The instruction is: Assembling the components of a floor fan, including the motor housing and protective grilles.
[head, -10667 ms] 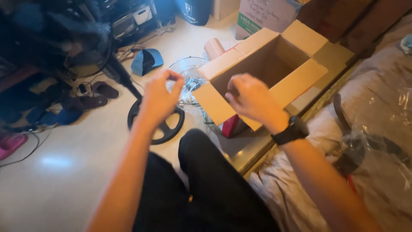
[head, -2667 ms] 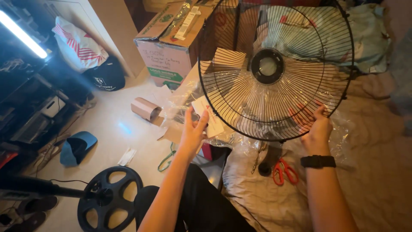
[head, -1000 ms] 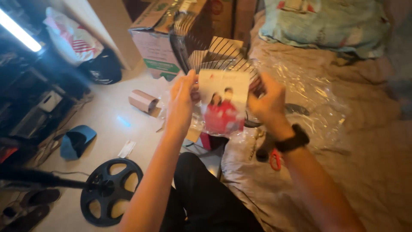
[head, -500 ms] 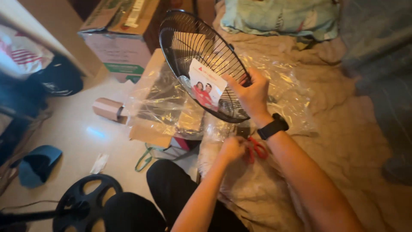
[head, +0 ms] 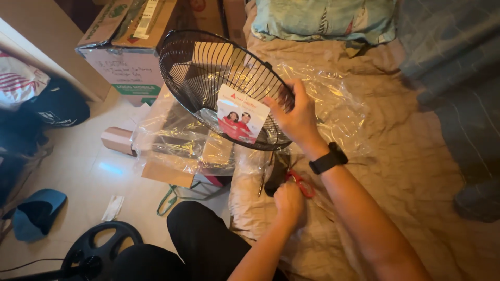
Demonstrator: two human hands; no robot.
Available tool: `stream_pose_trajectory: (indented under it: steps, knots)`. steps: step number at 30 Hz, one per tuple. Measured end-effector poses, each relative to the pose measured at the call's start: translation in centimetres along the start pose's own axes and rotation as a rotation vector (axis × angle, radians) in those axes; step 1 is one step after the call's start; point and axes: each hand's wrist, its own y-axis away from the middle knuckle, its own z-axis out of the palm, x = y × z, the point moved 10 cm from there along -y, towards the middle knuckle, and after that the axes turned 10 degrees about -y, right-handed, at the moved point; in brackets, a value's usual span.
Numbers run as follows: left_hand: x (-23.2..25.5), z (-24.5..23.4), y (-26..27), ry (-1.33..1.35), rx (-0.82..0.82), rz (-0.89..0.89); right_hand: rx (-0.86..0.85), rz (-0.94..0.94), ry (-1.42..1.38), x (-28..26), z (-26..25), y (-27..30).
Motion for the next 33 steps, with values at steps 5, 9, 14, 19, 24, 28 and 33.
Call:
stream_pose_trajectory:
  steps: [5,9,14,19,24,28,33]
  knots:
    - [-0.2,-3.1,0.5,0.172,-0.269,-0.105,-0.077,-0.139,0.080,-2.5,0.6,-1.1]
    - [-0.8,-3.5,0.6,0.182,-0.251,-0.132,-0.097,-0.065,0.030,-2.1,0.5,-1.6]
    - [-4.3,-7.3,2.3,0.446,-0.601,-0.243,-0.085,-0.294,0.063,-3.5,0.2,-1.3]
    - [-10.6,-11.7,4.9,0.877,-0.847,-0.021,-0.056,-0.287,0.082,-2.6,0.5,-1.8]
    - [-18.2,-25.4,5.4,0.847,-0.681,0.182,-0.039,-0.300,0.106,-3.1,1.4,-2.0]
    - [-21.6,-33.9,3.5,0.575,-0.358,0.088,-0.022,-0.308,0.140,-2.9,1.7,-1.4]
    - [-21.6,-39.3,0.4,0.493,-0.101,0.062,0.109,-0.199,0.194,-2.0,2.0,-0.7]
